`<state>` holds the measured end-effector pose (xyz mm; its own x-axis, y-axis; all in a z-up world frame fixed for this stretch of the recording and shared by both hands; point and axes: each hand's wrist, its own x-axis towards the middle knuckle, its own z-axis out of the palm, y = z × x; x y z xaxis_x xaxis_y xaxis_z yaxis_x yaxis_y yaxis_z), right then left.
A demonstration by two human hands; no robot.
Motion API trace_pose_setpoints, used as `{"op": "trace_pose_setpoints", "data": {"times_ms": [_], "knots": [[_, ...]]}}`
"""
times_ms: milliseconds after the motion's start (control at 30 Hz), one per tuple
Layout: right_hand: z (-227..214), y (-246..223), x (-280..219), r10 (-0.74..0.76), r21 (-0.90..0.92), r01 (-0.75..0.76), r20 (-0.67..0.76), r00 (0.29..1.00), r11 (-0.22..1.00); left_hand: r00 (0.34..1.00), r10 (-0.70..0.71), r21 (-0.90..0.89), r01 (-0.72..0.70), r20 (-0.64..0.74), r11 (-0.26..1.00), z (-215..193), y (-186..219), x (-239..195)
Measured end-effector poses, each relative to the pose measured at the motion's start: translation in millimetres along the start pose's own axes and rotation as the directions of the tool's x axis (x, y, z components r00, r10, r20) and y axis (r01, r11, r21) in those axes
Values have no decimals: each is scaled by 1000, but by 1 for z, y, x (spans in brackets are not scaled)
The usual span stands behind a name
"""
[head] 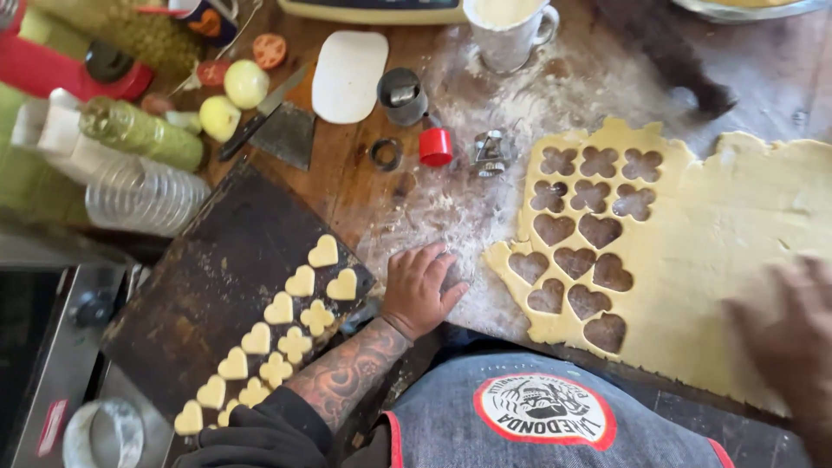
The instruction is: Cut shapes from rolled-out dough using various molds and place them on a tray.
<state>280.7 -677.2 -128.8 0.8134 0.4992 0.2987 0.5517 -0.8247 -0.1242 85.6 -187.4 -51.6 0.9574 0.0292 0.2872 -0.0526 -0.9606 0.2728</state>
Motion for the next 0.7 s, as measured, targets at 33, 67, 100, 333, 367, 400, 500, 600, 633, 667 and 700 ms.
{"op": "trace_pose_setpoints", "data": {"times_ms": [33, 67, 100, 333, 367, 400, 500, 600, 633, 667, 700], "knots": [[-26, -30, 21, 25, -33, -24, 14, 1000, 999, 1000, 26, -15, -26, -4, 1000, 5, -7, 11], [-49, -69, 30, 50, -66, -48, 26, 998, 997, 999, -33, -20, 33, 32, 999, 10, -15, 22], [-72, -114, 28, 70, -98, -65, 46, 996, 993, 992, -99, -25, 101, 73, 995, 16, -19, 28], [-57, -154, -13, 199, 40, -203, 87, 976, 978, 992, -105, -271, 121, 71, 955, 33, -50, 166], [-59, -164, -15, 217, 179, -227, 75, 973, 957, 983, -108, -260, 145, 152, 955, 58, -64, 173], [-63, -174, -17, 236, 317, -244, 62, 970, 917, 967, -108, -247, 166, 231, 955, 82, -76, 180], [-82, -218, -7, 276, 475, -282, 84, 957, 834, 995, 81, -514, -43, 52, 857, 66, -53, 158], [-98, -241, 17, 206, 601, -206, 69, 976, 772, 928, 252, -947, 214, 274, 242, 22, -5, 128], [-103, -246, 23, 214, 594, -207, 60, 975, 777, 927, 264, -949, 205, 267, 238, 14, 8, 120], [-109, -251, 30, 220, 704, -231, 108, 969, 672, 935, 331, -977, 62, 127, 202, 6, 21, 113], [-112, -256, 42, 211, 800, -243, 148, 966, 549, 920, 392, -983, -88, -17, 163, -3, 31, 109]]}}
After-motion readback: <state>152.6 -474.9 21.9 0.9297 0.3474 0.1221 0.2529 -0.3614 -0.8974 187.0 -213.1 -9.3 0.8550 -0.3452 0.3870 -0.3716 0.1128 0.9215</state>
